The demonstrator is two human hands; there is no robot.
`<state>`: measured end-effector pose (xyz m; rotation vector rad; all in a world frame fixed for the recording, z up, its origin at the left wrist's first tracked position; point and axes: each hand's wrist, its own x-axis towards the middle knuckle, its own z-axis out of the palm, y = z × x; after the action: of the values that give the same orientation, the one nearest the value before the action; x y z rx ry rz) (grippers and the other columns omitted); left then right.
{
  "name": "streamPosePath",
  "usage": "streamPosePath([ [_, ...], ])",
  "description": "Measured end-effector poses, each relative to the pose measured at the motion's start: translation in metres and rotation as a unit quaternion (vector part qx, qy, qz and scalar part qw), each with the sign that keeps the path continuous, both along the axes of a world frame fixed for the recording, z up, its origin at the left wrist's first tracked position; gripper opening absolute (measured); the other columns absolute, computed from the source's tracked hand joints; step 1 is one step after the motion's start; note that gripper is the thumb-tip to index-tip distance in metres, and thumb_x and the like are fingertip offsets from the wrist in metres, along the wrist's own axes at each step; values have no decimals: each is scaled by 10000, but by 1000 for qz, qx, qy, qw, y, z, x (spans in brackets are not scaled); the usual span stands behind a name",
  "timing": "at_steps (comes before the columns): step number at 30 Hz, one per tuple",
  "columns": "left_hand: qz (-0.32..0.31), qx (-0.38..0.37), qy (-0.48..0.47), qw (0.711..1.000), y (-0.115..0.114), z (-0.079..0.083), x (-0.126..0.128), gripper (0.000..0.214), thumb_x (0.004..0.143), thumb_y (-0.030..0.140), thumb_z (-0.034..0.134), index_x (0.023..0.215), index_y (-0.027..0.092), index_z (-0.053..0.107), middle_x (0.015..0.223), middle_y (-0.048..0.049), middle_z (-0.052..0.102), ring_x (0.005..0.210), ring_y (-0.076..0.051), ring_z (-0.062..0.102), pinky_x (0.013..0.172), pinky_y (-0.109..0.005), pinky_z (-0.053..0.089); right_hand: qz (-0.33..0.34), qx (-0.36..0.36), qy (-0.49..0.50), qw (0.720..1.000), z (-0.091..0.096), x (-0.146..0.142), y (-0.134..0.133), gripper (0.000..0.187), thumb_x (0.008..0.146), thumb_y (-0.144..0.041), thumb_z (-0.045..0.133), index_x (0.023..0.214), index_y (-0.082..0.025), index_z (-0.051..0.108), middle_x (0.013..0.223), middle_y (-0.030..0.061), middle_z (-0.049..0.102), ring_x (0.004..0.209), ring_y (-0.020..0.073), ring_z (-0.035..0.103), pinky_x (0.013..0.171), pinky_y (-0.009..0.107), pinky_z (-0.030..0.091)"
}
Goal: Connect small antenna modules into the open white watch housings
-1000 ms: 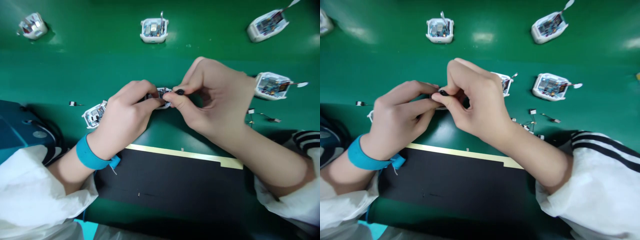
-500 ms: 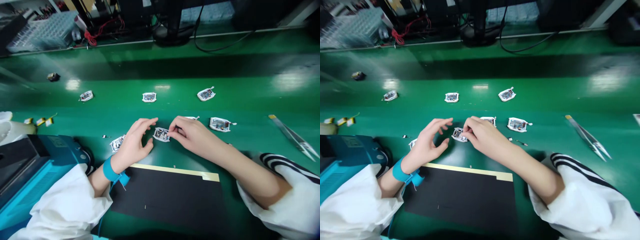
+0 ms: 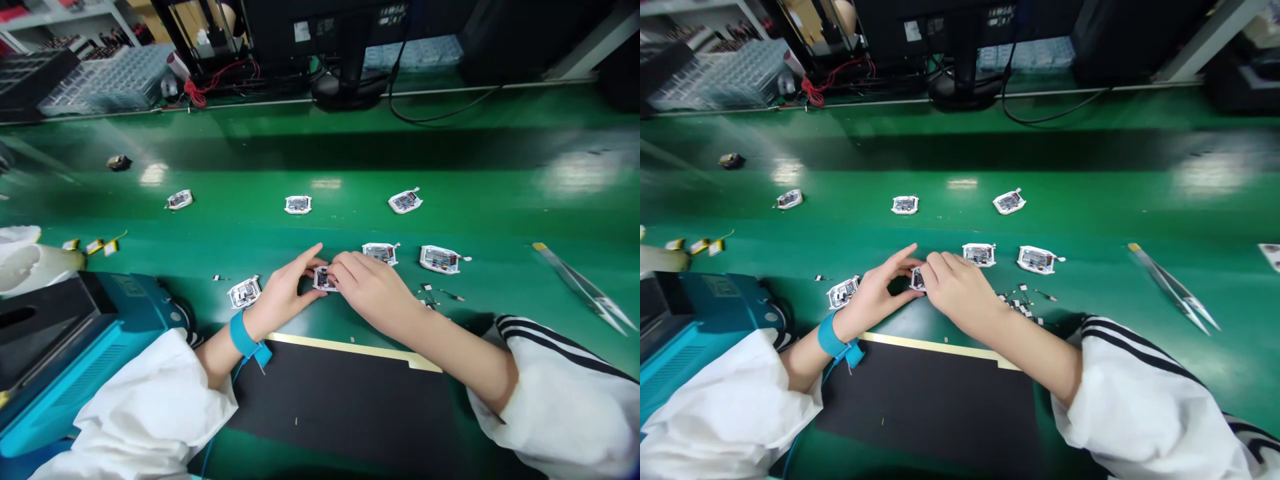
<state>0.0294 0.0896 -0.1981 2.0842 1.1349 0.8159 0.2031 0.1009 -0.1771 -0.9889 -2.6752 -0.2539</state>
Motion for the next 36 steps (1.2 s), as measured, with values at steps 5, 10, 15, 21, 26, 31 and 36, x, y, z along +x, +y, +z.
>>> streamPosePath([
  [5, -1, -34, -41, 999, -3, 0, 0, 668, 704, 170, 623, 1268, 242, 271, 1043, -36, 563, 922, -117, 556, 836, -239, 479, 29, 61, 60, 996, -8, 2, 4, 125, 787, -118, 459, 726, -120, 568, 657, 36, 510, 623, 137, 450, 547, 252, 360],
  [10, -10, -65, -70, 995, -5, 0, 0, 688, 674, 172, 653, 1255, 240, 289, 1026, -28, 564, 904, -113, 562, 838, -229, 481, 67, 52, 112, 990, -13, 2, 8, 169, 800, -130, 457, 657, -123, 545, 643, 31, 512, 604, 116, 428, 551, 232, 362],
  [15, -11, -100, -94, 991, -7, 1, 1, 679, 663, 197, 667, 1237, 233, 307, 1029, -38, 554, 871, -112, 570, 840, -242, 482, 95, -44, 225, 969, -15, 1, 7, 152, 829, -165, 453, 759, -107, 576, 739, 51, 560, 688, 117, 493, 613, 220, 422],
  [21, 21, -101, -100, 990, -7, -1, 2, 674, 655, 186, 671, 1222, 222, 308, 998, -37, 558, 888, -123, 555, 835, -253, 478, 85, -47, 191, 977, -11, 5, 3, 214, 834, -73, 373, 863, -100, 584, 833, 74, 580, 746, 143, 509, 637, 251, 441],
  [26, 21, -91, -102, 990, -6, 1, 1, 653, 653, 169, 670, 1207, 212, 326, 992, -30, 566, 885, -114, 555, 835, -244, 474, 46, -56, 207, 976, -12, 2, 4, 128, 809, -130, 470, 753, -106, 583, 753, 64, 571, 686, 136, 502, 606, 255, 426],
  [31, 15, -119, -133, 984, -7, 2, 2, 653, 642, 168, 679, 1196, 211, 337, 986, -36, 568, 870, -114, 561, 834, -252, 479, 48, -154, 317, 935, -15, -1, 8, 62, 758, -94, 542, 734, -139, 577, 735, 23, 564, 681, 106, 494, 625, 243, 406],
  [36, 15, -132, -152, 979, -7, 1, 2, 646, 636, 150, 679, 1181, 207, 338, 975, -38, 572, 894, -128, 567, 828, -255, 482, 19, -257, 372, 892, -19, -2, 13, 113, 727, -111, 579, 625, -140, 543, 719, 6, 533, 687, 90, 501, 635, 229, 399],
])
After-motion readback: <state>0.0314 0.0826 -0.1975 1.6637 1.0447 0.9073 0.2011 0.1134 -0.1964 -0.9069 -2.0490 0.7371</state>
